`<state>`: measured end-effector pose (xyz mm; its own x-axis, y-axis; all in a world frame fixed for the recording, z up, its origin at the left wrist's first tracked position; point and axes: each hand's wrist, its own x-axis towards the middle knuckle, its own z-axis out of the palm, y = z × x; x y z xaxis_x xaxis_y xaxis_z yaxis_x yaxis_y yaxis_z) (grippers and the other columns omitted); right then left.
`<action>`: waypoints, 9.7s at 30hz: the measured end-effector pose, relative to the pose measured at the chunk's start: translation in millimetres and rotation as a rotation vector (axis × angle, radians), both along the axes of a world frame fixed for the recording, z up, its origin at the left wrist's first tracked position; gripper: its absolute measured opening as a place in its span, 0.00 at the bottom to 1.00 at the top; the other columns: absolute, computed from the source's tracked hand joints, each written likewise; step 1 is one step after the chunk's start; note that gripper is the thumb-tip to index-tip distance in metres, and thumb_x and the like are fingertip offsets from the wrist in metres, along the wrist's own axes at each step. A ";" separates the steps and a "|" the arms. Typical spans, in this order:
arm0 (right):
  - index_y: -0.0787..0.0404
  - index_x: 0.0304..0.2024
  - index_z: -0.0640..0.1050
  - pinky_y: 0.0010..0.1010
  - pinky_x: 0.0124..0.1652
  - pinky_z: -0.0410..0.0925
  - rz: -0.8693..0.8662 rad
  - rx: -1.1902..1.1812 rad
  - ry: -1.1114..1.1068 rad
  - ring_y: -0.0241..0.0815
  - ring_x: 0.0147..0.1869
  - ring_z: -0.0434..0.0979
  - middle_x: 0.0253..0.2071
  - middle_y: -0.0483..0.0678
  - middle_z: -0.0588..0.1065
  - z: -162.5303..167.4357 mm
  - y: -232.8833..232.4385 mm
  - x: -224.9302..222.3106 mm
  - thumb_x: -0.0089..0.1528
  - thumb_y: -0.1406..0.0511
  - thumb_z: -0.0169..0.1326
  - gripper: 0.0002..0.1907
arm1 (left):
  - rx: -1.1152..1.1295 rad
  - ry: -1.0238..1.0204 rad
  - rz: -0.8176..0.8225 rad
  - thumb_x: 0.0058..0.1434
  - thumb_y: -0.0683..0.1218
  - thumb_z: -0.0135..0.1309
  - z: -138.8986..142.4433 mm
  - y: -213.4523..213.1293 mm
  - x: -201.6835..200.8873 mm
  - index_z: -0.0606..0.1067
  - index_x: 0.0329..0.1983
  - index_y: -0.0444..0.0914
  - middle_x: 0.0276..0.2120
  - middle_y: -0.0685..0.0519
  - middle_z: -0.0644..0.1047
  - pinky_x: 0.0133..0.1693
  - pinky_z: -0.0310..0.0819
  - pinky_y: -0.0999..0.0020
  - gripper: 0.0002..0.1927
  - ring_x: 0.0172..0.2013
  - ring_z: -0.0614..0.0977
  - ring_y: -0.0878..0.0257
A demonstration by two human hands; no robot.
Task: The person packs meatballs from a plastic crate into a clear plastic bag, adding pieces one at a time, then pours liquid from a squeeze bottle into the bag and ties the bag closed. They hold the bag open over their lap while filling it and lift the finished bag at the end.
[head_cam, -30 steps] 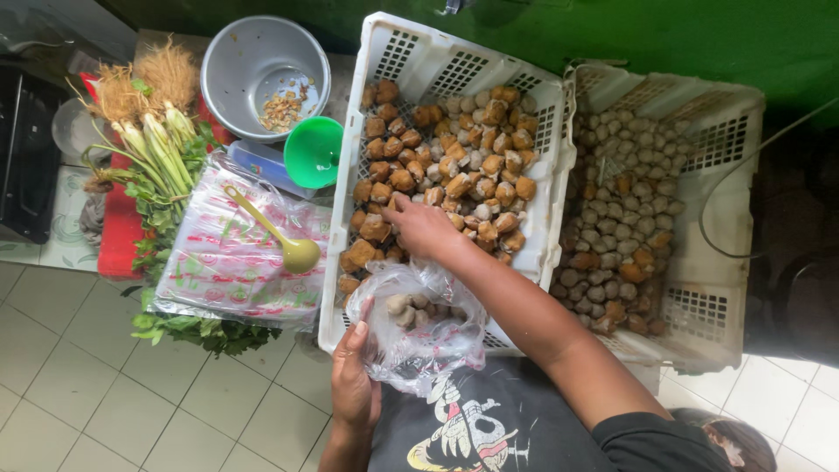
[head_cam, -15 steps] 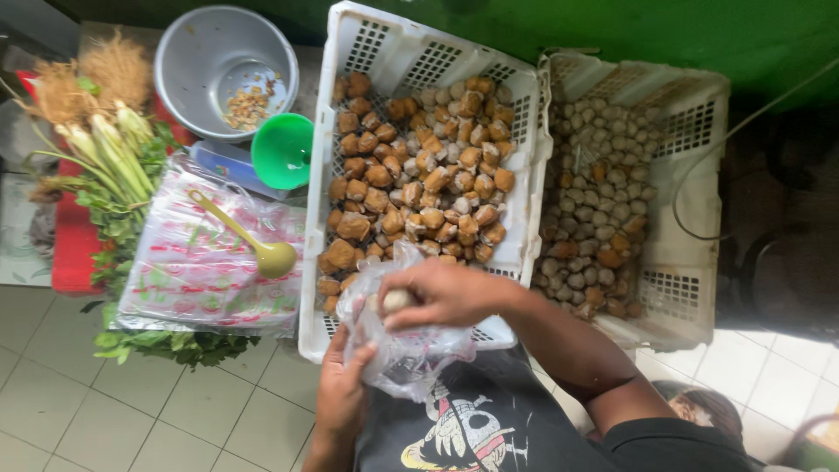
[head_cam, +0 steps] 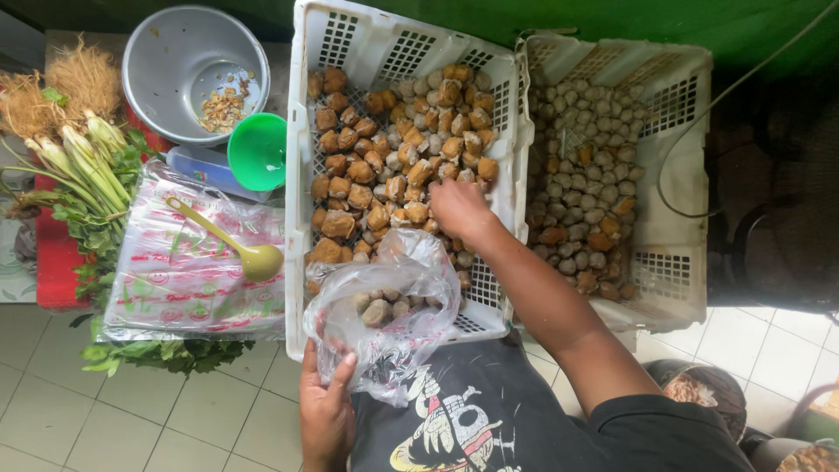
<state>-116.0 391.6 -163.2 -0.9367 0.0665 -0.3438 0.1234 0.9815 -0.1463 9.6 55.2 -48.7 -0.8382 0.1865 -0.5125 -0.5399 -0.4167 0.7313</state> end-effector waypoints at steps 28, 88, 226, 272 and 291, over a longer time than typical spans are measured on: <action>0.59 0.31 0.73 0.35 0.30 0.67 -0.632 -1.686 0.061 0.40 0.28 0.69 0.27 0.46 0.71 47.8 -20.0 64.2 0.74 0.50 0.42 0.25 | -0.117 -0.069 -0.102 0.58 0.30 0.52 -7.9 -21.0 28.3 0.57 0.74 0.36 0.51 0.50 0.71 0.54 0.69 0.64 0.40 0.50 0.75 0.62; 0.58 0.51 0.81 0.39 0.38 0.75 0.024 -0.364 0.548 0.45 0.40 0.83 0.48 0.50 0.81 36.3 -20.1 -51.7 0.58 0.62 0.60 0.18 | -0.012 0.072 -0.063 0.74 0.48 0.44 22.8 -16.5 -18.8 0.61 0.77 0.27 0.25 0.62 0.61 0.29 0.56 0.74 0.32 0.26 0.62 0.72; 0.57 0.48 0.80 0.31 0.39 0.75 0.026 -1.008 0.115 0.38 0.37 0.81 0.43 0.46 0.81 138.8 -94.4 21.9 0.63 0.59 0.60 0.14 | 0.045 -0.290 0.215 0.66 0.60 0.43 1.7 -26.2 -31.3 0.66 0.68 0.44 0.50 0.52 0.75 0.45 0.72 0.61 0.30 0.46 0.76 0.58; 0.59 0.53 0.83 0.35 0.41 0.70 -0.294 -1.160 0.100 0.40 0.41 0.77 0.47 0.48 0.82 88.6 -40.7 -47.5 0.66 0.62 0.58 0.14 | -0.019 -0.368 0.219 0.65 0.63 0.43 8.2 -27.9 -36.5 0.65 0.69 0.49 0.54 0.54 0.72 0.48 0.68 0.59 0.31 0.49 0.73 0.58; 0.61 0.48 0.80 0.47 0.45 0.75 -0.054 -0.079 0.017 0.56 0.45 0.83 0.40 0.58 0.81 64.3 -31.0 -102.8 0.61 0.64 0.56 0.13 | -0.045 -0.399 0.234 0.61 0.62 0.49 -21.3 -30.1 -25.5 0.64 0.71 0.44 0.63 0.53 0.68 0.60 0.60 0.51 0.36 0.61 0.68 0.58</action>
<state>-218.8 360.7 -98.9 -0.9382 0.0901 -0.3341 0.1724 0.9588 -0.2257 -15.8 25.1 -70.0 -0.5904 -0.0137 -0.8070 -0.6784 -0.5334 0.5053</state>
